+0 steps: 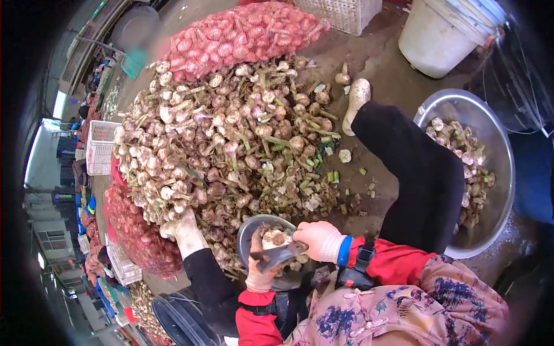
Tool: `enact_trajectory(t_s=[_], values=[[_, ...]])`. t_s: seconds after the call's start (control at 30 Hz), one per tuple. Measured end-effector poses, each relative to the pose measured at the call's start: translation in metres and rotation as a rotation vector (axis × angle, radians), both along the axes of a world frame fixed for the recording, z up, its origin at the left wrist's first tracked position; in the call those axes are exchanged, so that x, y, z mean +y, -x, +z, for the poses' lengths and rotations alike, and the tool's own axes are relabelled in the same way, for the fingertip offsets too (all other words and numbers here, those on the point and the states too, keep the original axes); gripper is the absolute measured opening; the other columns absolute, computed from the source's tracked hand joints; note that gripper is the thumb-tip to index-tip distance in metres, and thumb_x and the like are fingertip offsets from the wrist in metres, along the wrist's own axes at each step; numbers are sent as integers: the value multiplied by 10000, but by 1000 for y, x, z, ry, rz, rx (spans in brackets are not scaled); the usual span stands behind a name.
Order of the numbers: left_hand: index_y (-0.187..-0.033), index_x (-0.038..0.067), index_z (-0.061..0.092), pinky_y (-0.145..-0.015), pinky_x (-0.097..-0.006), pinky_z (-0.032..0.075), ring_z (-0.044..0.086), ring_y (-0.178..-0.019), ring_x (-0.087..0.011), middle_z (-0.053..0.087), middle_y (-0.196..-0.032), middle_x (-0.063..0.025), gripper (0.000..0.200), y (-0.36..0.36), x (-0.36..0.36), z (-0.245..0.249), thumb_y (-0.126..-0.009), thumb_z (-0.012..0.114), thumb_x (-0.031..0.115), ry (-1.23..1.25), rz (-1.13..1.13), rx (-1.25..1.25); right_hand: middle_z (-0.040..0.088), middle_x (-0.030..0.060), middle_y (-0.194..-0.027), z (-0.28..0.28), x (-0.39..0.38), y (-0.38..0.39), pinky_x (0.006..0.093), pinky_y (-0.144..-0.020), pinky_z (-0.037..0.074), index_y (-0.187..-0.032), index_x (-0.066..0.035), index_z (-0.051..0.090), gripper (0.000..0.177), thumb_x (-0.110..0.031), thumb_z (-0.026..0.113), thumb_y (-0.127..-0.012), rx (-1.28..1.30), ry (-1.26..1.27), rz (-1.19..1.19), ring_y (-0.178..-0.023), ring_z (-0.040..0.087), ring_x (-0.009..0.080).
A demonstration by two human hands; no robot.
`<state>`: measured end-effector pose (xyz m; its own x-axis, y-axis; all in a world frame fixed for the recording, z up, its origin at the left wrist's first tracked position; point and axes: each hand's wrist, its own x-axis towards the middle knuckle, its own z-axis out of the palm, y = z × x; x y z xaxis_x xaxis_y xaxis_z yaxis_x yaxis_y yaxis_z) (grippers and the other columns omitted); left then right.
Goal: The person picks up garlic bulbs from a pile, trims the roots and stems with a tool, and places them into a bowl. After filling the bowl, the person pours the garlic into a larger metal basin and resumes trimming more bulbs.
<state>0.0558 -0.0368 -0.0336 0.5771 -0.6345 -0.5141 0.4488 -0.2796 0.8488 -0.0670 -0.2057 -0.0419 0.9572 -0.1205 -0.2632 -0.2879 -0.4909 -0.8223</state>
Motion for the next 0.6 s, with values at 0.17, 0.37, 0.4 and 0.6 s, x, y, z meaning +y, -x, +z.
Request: enact_trajectory(t_s=[0.17, 0.37, 0.4, 0.6], values=[[-1274, 21, 391, -826, -328, 525, 611, -960, -198, 581, -1107, -96, 825, 18, -3, 13, -602, 864, 85, -36, -213, -534, 593, 135, -973, -13, 9, 2, 424, -744, 503, -941, -99, 621, 250, -136, 632, -694, 43, 90, 104, -901, 616, 324], [-1232, 44, 408, -807, -363, 529, 599, -963, -226, 559, -1112, -106, 718, 37, -20, 28, -639, 812, 31, 163, 183, 143, 569, 151, -941, -35, 11, 10, 438, -740, 492, -945, -71, 612, 267, -119, 622, -682, -27, 87, 35, -880, 602, 352], [-1240, 51, 399, -808, -363, 526, 595, -973, -236, 553, -1115, -115, 726, 37, -21, 29, -639, 805, 30, 190, 311, 408, 592, 157, -950, -40, 10, 9, 431, -751, 503, -954, -70, 630, 293, -131, 644, -667, -8, 99, 37, -891, 613, 346], [-1224, 12, 385, -916, -371, 463, 558, -1042, -260, 544, -1151, -150, 831, 68, -23, 96, -548, 856, 114, 56, -185, -1022, 679, 185, -930, -306, 0, 10, 424, -750, 513, -947, -37, 672, 244, -117, 607, -726, 128, -425, -670, -892, 649, 349]])
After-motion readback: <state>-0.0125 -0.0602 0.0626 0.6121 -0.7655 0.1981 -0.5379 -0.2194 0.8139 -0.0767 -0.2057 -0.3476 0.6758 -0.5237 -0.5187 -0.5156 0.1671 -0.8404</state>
